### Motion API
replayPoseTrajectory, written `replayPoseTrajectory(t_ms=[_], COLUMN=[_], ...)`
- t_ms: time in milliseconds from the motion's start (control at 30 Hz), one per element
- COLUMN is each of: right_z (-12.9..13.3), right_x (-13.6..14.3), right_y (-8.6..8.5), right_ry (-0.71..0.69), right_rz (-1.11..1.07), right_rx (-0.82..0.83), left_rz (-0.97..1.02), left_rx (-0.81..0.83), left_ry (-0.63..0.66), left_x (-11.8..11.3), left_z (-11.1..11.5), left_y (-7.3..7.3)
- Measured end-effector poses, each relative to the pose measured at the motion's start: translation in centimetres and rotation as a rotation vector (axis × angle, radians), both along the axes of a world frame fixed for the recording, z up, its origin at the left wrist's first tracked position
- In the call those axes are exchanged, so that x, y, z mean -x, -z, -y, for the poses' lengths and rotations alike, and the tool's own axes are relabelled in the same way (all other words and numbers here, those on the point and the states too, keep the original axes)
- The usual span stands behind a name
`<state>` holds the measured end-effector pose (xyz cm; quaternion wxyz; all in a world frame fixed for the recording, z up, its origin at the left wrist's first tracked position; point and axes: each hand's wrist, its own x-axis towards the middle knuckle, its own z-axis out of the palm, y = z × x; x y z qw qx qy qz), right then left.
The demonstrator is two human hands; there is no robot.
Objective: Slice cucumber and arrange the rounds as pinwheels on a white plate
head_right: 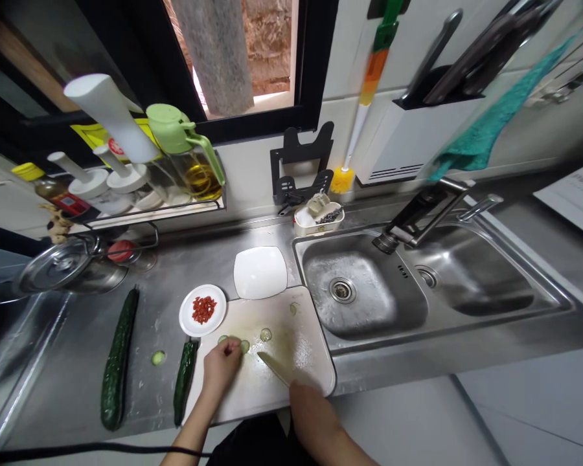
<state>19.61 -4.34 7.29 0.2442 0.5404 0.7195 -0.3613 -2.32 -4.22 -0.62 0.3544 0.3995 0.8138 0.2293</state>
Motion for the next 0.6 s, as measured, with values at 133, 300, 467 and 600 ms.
replayPoseTrajectory(t_ms=[133,300,467,600], right_z=[0.2,0.2,0.4,0.7], right_x=[-0.3,-0.4,-0.5,-0.8], right_y=[0.6,0.9,1.2,1.6], right_ry=[0.004,-0.020,0.005,0.030], right_rz=[0.009,0.015,0.027,-0.022], right_rx=[0.006,0.018,0.019,-0.035], left_rz=[-0.041,-0.075,-0.163,-0.258], left_rx=[0.021,0.043,0.040,-0.093], left_ry=[-0.128,-0.175,-0.160,-0.084], left_x=[2.1,4.1,4.6,3.5], left_z=[0.4,0.7,1.0,0.5], left_y=[-0.5,-0.4,0.1,0.3])
